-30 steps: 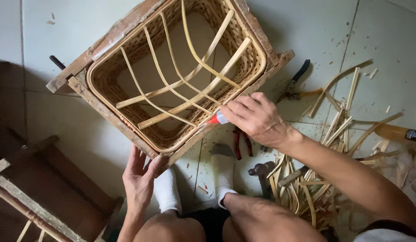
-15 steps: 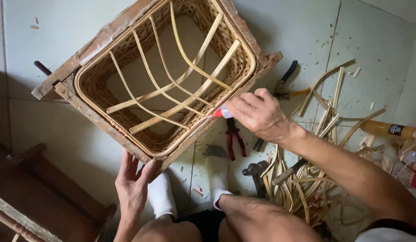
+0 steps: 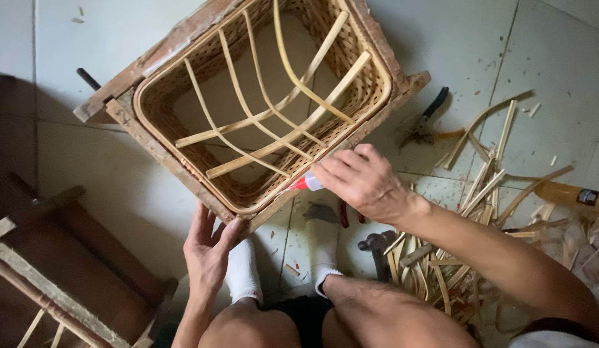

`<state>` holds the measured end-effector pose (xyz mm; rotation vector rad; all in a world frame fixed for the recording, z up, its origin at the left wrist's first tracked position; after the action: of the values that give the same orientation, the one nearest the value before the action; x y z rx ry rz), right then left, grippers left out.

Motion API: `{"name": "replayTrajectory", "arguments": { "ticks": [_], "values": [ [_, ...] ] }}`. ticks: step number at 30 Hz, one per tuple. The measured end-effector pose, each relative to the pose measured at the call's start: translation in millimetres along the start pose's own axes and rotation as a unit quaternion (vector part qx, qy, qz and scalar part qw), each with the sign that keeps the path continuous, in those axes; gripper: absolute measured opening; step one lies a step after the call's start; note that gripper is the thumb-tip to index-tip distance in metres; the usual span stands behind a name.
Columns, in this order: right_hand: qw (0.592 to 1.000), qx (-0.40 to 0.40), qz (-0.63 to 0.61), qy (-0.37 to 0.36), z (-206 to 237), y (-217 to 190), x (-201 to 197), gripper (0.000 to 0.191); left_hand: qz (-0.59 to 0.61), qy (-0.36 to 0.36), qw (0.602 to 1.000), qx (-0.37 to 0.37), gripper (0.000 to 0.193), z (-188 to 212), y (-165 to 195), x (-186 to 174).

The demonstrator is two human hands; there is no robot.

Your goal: The person assembles a rectangular woven basket by inserting curved bamboo strips into a wooden mold, trimming excess material with pliers, and applying glue to secure the frame. The person removes the finished basket from the mold and places it aside.

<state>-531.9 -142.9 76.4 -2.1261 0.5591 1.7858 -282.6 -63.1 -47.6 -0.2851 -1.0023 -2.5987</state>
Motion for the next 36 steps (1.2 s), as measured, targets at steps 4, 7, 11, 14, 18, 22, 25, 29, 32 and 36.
{"name": "replayTrajectory", "arguments": {
  "ticks": [4,7,11,14,18,22,25,29,32,36],
  "values": [
    [1.000,-0.027,-0.014,-0.003,-15.9,-4.7,-5.1,0.029,0.008,-0.009,1.000,0.001,0.083,-2.2,0.3,0.6],
    [0.999,-0.046,-0.010,-0.016,-23.6,-7.6,-5.7,0.030,0.021,-0.009,1.000,-0.010,0.084,-2.4,0.4,-0.1],
    [0.998,-0.062,0.016,-0.026,-26.3,-8.3,-4.2,0.025,0.009,-0.004,1.000,-0.015,0.084,-1.9,1.4,-1.8],
    [0.997,-0.061,0.032,-0.024,-21.0,-3.3,-7.0,0.024,0.003,-0.006,1.000,-0.014,0.085,-2.3,0.9,-2.6],
    [0.996,-0.068,0.049,-0.028,-11.9,4.2,-8.3,0.023,-0.009,-0.016,1.000,0.017,0.084,-1.9,2.7,-0.7],
    [0.999,-0.032,0.015,-0.035,-9.6,6.4,-2.9,0.022,0.010,-0.020,1.000,0.016,0.084,-1.9,1.8,-0.8],
    [0.999,-0.024,-0.011,-0.024,-14.5,-3.9,-1.6,0.024,0.007,-0.008,1.000,-0.024,0.085,-4.0,-2.9,-4.5],
    [0.999,-0.037,-0.034,-0.020,-27.6,-19.3,0.2,0.027,-0.026,-0.030,0.998,0.045,0.082,-5.9,6.3,-3.9],
    [0.998,-0.045,-0.029,-0.024,-38.0,-24.7,1.1,0.028,-0.043,-0.026,0.997,0.061,0.082,-6.8,7.7,-5.0],
    [0.997,-0.063,-0.030,-0.029,-42.9,-29.2,-4.8,0.032,-0.028,-0.026,0.998,0.053,0.082,-5.9,9.0,-3.5]
  ]
}}
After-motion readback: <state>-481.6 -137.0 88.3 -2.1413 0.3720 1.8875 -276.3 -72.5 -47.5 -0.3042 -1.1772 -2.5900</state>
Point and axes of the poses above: each hand's wrist, its own z-axis away from the middle knuckle, its own x-axis out of the palm, y = z × x, the point moved 7 cm from there along -z, towards the middle knuckle, and after that the axes turned 12 degrees about -x, right-handed, at the moved point
